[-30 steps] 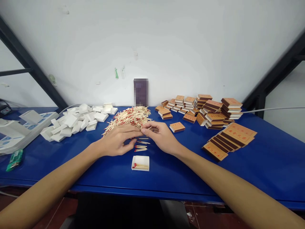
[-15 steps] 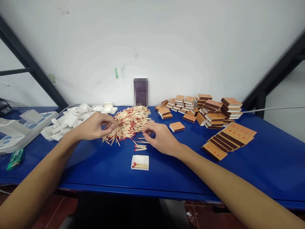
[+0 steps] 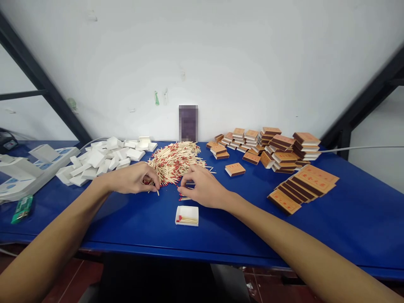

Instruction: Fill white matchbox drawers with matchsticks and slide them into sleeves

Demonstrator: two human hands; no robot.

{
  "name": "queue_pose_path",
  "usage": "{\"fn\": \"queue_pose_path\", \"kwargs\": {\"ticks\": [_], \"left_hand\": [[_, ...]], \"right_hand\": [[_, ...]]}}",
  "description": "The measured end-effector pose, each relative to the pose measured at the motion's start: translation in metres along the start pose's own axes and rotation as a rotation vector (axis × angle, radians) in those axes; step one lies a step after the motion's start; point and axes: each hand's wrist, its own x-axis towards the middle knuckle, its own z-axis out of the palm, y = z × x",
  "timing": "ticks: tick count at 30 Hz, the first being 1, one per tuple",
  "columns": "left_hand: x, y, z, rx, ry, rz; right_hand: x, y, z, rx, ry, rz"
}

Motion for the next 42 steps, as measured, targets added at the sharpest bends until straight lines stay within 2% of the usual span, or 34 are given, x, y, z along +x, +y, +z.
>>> {"fn": "queue_pose_path", "kwargs": {"ticks": [6, 10, 14, 17, 21, 23, 25, 28, 30, 34, 42], "left_hand": [[0.002, 0.001, 0.004, 0.003, 0.027, 0.039], [0.004, 0.001, 0.007, 0.055, 0.043, 0.096], [0.005, 0.003, 0.008, 0.073, 0.054, 0.124], [0.007, 0.007, 0.008, 0.086, 0.058, 0.164], [0.01, 0.015, 0.009, 0.064, 0.063, 0.178], [0.01, 0.018, 0.01, 0.027, 0.107, 0.181], [0.011, 0.018, 0.011, 0.027, 0.203, 0.175], [0.015, 0.015, 0.016, 0.141, 0.39, 0.145], [0.02, 0.013, 0.023, 0.221, 0.465, 0.14], [0.031, 0.016, 0.035, 0.294, 0.507, 0.109], [0.037, 0.019, 0.044, 0.2, 0.523, 0.085]], "right_hand": [[0.006, 0.0, 0.009, -0.1, -0.012, -0.022], [0.006, 0.001, 0.011, -0.08, 0.014, -0.024], [0.006, 0.004, 0.0, -0.048, 0.039, -0.02], [0.003, 0.014, -0.012, -0.106, 0.058, -0.061], [0.0, 0.028, -0.019, -0.173, 0.006, -0.068], [-0.002, 0.032, -0.018, -0.167, -0.014, -0.08], [-0.002, 0.032, -0.016, -0.154, -0.028, -0.086], [-0.003, 0.029, -0.015, -0.143, -0.049, -0.071], [-0.004, 0.027, -0.016, -0.139, -0.061, -0.068], [-0.005, 0.026, -0.016, -0.103, -0.077, -0.088], [-0.007, 0.025, -0.017, -0.092, -0.078, -0.095]]}}
